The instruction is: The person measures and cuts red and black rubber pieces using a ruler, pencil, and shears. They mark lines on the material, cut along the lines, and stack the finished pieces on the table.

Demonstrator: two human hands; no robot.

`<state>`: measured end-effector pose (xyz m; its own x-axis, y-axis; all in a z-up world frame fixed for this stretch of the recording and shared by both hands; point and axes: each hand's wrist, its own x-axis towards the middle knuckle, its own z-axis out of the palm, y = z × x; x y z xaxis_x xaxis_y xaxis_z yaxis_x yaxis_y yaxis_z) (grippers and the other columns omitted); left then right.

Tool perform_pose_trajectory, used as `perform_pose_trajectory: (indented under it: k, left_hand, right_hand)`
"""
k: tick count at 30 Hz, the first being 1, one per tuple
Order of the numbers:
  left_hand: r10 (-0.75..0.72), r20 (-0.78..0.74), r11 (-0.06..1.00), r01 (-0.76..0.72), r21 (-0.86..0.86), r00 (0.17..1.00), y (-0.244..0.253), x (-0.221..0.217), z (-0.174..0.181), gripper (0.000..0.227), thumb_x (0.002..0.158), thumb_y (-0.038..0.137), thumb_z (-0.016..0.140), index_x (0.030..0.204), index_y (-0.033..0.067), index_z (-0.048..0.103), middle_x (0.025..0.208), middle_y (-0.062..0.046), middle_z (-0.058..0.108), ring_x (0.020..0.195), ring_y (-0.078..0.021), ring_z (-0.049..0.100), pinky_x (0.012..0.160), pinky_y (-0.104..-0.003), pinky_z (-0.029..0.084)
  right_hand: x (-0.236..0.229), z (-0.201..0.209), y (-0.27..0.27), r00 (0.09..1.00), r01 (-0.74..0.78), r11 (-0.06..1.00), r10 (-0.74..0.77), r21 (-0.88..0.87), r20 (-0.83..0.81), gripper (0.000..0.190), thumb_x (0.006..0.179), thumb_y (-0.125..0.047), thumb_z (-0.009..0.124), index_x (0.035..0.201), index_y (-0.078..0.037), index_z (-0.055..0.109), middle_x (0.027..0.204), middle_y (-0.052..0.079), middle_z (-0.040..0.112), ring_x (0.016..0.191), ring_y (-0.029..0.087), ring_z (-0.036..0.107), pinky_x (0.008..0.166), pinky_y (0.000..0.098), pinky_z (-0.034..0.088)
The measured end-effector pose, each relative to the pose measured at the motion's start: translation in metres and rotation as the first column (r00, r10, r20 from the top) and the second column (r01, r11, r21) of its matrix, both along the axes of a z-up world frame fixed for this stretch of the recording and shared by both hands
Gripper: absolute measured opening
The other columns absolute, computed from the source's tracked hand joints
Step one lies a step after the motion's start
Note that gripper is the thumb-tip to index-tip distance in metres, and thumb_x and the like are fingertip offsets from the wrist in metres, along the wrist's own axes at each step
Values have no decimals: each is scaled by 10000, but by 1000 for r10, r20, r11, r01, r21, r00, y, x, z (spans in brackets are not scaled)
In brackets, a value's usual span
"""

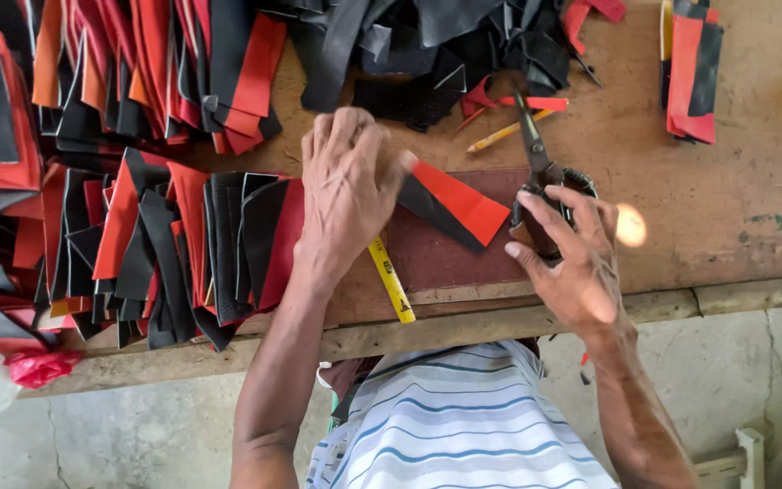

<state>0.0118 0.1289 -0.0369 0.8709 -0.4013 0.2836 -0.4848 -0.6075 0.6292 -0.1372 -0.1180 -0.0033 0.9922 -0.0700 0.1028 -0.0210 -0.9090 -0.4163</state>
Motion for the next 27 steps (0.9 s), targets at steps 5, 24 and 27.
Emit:
perform_pose_trajectory:
  k: [5, 24, 27]
  left_hand:
    - [-140, -44, 990, 139, -28, 989, -4, -2, 14, 577, 628, 294, 915, 1103, 40, 706, 1135, -127, 561, 1112, -339, 499, 925, -486, 380]
    - [-239, -252, 971, 223, -91, 938, -10, -2, -1, 833, 801, -4, 808, 1535, 130, 439, 1176, -1, 776, 1144, -229, 607, 1166, -510, 350]
    - [-314, -170, 946, 292, -144, 934, -15, -4, -5, 833, 841, -18, 793, 1567, 113, 408, 1218, -39, 759, 1202, -283, 609, 1186, -505, 342]
  right_hand:
    - [2, -2, -12, 998, 56, 997, -54, -45, 33, 598, 863, -161, 843, 1427, -169, 643, 1407, 136, 567, 1288, 380, 462, 1098, 491, 392]
    - [-19, -12, 3, 976, -203, 961, 182, 188, 120, 480, 800, -224, 847, 1248, -110, 718, 985, -14, 787, 1110, 231, 625, 1014, 392, 432]
    - [-21, -15, 4, 979, -193, 948, 170, 252, 108, 472, 777, -207, 859, 1218, -107, 724, 958, -23, 777, 1053, 225, 636, 977, 381, 464]
